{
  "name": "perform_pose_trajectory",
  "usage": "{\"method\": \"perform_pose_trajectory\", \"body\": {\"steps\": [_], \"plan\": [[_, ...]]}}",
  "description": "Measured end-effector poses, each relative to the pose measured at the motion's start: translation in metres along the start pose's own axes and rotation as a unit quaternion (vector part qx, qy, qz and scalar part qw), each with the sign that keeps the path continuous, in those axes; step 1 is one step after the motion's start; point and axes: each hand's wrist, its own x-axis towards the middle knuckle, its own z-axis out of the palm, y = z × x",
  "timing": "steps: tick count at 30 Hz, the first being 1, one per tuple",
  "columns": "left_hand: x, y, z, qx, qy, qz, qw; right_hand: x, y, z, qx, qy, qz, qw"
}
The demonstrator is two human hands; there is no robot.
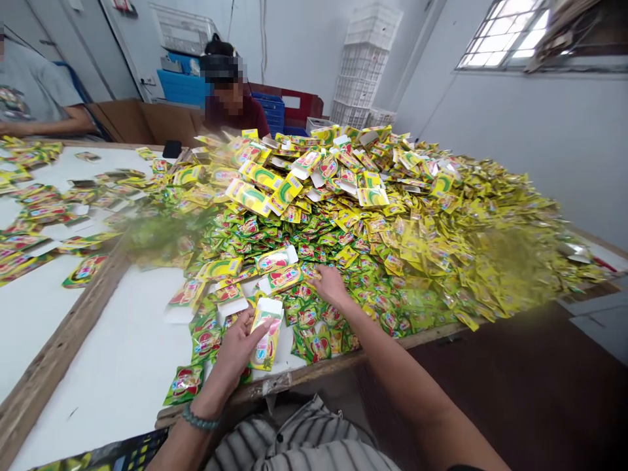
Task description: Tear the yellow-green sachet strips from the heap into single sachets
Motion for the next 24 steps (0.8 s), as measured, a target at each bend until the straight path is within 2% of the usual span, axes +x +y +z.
{"method": "perform_pose_trajectory", "body": {"steps": [4, 5, 8, 10, 12, 14, 17, 19, 24], "plan": [[-0.004, -0.001, -0.013, 0.027, -0.015, -0.032, 0.999, -0.018, 0.007, -0.014, 0.131, 0.061, -0.023, 0.989], [-0.004, -0.003, -0.016, 0.029, -0.021, -0.037, 0.999, -0.022, 0.008, -0.019, 0.162, 0.043, -0.040, 0.985], [-0.004, -0.009, -0.020, 0.036, -0.038, -0.041, 0.998, -0.032, 0.006, -0.035, 0.209, -0.078, -0.109, 0.969], [-0.004, -0.011, -0.022, 0.047, -0.043, -0.036, 0.997, -0.038, 0.003, -0.039, 0.221, -0.141, -0.131, 0.956], [-0.005, -0.012, -0.022, 0.074, -0.045, -0.022, 0.996, -0.045, 0.001, -0.036, 0.210, -0.167, -0.121, 0.956], [-0.005, -0.012, -0.022, 0.105, -0.048, -0.014, 0.993, -0.052, -0.002, -0.027, 0.155, -0.173, -0.088, 0.969], [-0.004, -0.013, -0.022, 0.123, -0.051, -0.024, 0.991, -0.063, -0.008, -0.009, 0.041, -0.147, -0.045, 0.987], [-0.003, -0.013, -0.023, 0.135, -0.046, -0.019, 0.990, -0.070, -0.014, 0.000, -0.003, -0.120, -0.039, 0.992], [-0.001, -0.010, -0.025, 0.200, -0.029, 0.012, 0.979, -0.077, -0.019, 0.003, 0.005, -0.100, 0.005, 0.995]]}}
